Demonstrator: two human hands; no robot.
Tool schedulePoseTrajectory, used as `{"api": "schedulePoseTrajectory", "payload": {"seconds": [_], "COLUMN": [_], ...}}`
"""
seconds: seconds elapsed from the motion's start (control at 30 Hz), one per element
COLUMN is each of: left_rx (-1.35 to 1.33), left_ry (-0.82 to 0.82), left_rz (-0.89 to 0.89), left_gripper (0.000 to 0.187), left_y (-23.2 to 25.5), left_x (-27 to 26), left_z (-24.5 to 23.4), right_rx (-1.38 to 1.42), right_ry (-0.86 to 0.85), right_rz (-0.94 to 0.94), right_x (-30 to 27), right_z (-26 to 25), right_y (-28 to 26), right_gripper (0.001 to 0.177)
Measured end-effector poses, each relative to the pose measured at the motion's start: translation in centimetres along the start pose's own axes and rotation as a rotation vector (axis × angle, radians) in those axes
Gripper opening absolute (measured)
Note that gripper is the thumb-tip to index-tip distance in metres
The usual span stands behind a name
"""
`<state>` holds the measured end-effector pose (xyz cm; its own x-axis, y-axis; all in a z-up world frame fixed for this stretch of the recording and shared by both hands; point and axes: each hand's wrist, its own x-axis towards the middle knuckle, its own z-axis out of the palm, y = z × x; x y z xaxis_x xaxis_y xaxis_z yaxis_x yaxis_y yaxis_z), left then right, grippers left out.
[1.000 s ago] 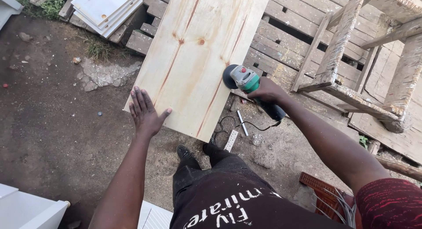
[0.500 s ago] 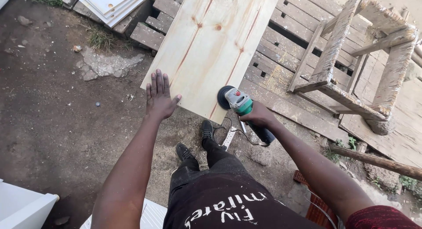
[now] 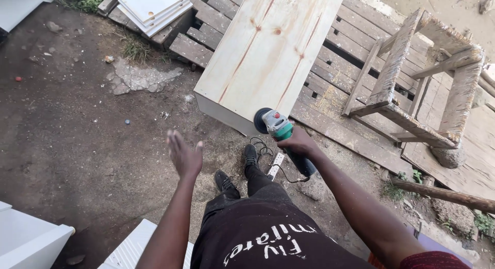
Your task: Sanding the surface and edges of a wooden board using an electric angle grinder with a sanding disc.
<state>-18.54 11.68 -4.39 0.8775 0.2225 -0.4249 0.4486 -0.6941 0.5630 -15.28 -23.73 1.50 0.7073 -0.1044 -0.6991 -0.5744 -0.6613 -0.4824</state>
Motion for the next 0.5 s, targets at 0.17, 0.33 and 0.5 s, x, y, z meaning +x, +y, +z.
{"api": "schedulePoseTrajectory", "payload": {"seconds": [0.17,0.33,0.5], "left_rx": [-0.214,-0.072,-0.317], "left_ry": [-0.115,-0.244,-0.125], "left_rz": [-0.578,-0.978,-1.042], "left_gripper": [0.101,0.091,0.088], "left_y": [-17.7,-35.9,-32.8], "left_x": [-8.5,-17.5,-18.1], "left_z": [4.8,11.7,10.7], "right_rx": [0.032,0.047,0.176], "right_ry": [-0.002,-0.07,-0.102], "right_rz": [-0.109,-0.111,-0.155], "right_x": [-1.6,-1.1,0.5], "right_z": [0.4,2.1,3.0], "right_y": [-5.2,-9.6,-13.8], "right_gripper": [0.018,0.023,0.022]}}
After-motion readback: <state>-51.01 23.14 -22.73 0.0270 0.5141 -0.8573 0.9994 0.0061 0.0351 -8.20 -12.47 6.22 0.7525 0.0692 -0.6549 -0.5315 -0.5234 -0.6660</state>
